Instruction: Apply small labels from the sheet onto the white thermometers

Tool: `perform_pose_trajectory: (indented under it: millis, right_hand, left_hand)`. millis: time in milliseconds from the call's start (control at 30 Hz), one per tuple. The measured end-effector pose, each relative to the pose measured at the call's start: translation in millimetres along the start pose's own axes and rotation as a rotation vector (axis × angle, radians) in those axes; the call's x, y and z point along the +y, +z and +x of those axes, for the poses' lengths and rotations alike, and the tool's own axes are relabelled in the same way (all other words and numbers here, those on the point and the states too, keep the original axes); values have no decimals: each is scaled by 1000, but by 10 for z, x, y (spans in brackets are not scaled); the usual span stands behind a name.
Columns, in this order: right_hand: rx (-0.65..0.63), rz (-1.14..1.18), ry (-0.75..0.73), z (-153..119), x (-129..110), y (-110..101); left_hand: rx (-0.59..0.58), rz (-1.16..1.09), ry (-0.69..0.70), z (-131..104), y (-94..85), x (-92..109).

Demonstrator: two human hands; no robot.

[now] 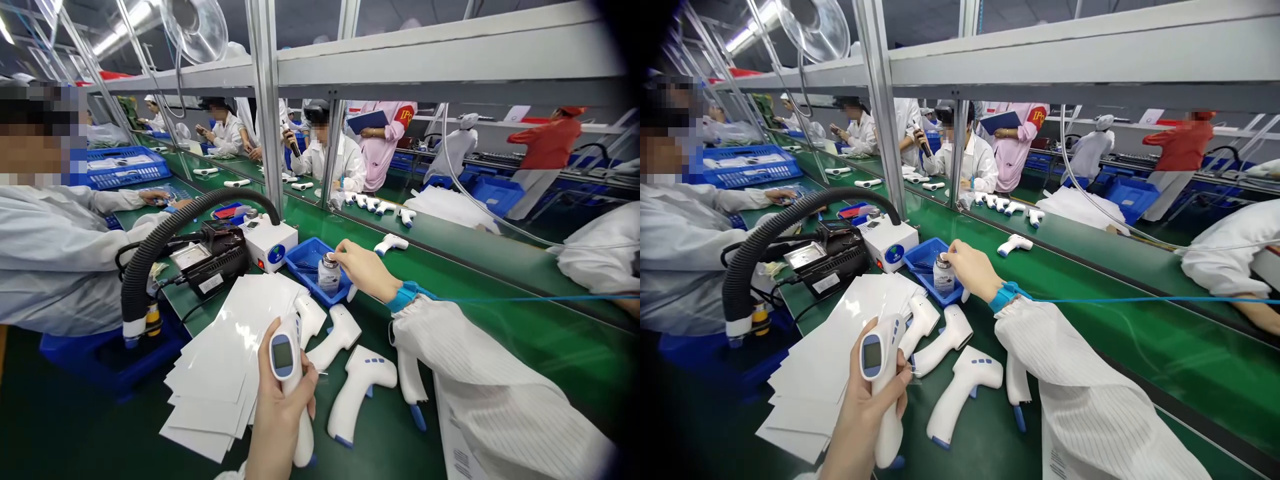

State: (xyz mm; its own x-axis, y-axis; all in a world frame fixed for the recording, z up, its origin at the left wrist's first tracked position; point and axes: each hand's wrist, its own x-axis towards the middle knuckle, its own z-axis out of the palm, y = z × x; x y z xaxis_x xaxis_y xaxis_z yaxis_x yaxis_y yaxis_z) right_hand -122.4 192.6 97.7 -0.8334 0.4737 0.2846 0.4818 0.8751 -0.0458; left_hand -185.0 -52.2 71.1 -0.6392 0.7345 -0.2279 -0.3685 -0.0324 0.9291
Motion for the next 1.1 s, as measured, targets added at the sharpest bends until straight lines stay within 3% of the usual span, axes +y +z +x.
perform_pose_trajectory:
  millis: [300, 400, 500, 567, 733, 900, 1100]
  right_hand:
    - [31, -36, -8, 31, -6, -44]
    - [131, 105, 36, -114, -123, -162]
    - [262, 414, -95, -399, -391, -327]
    - [267, 476, -253, -615, -596, -415]
    - [282, 136, -432, -970, -888, -440]
    - [364, 24, -468, -1065, -846, -406]
    - [321, 27, -506, -1095, -774, -396]
  left_hand:
    - [-65, 46, -22, 6, 29, 86]
    - [-90, 116, -4, 48, 23, 91]
    - [-103, 156, 41, 90, 49, 76]
    - [-117, 158, 65, 106, 82, 69]
    - [-152, 141, 66, 95, 154, 93]
    - [-138, 143, 122, 59, 183, 119]
    - [-191, 116, 86, 17, 188, 103]
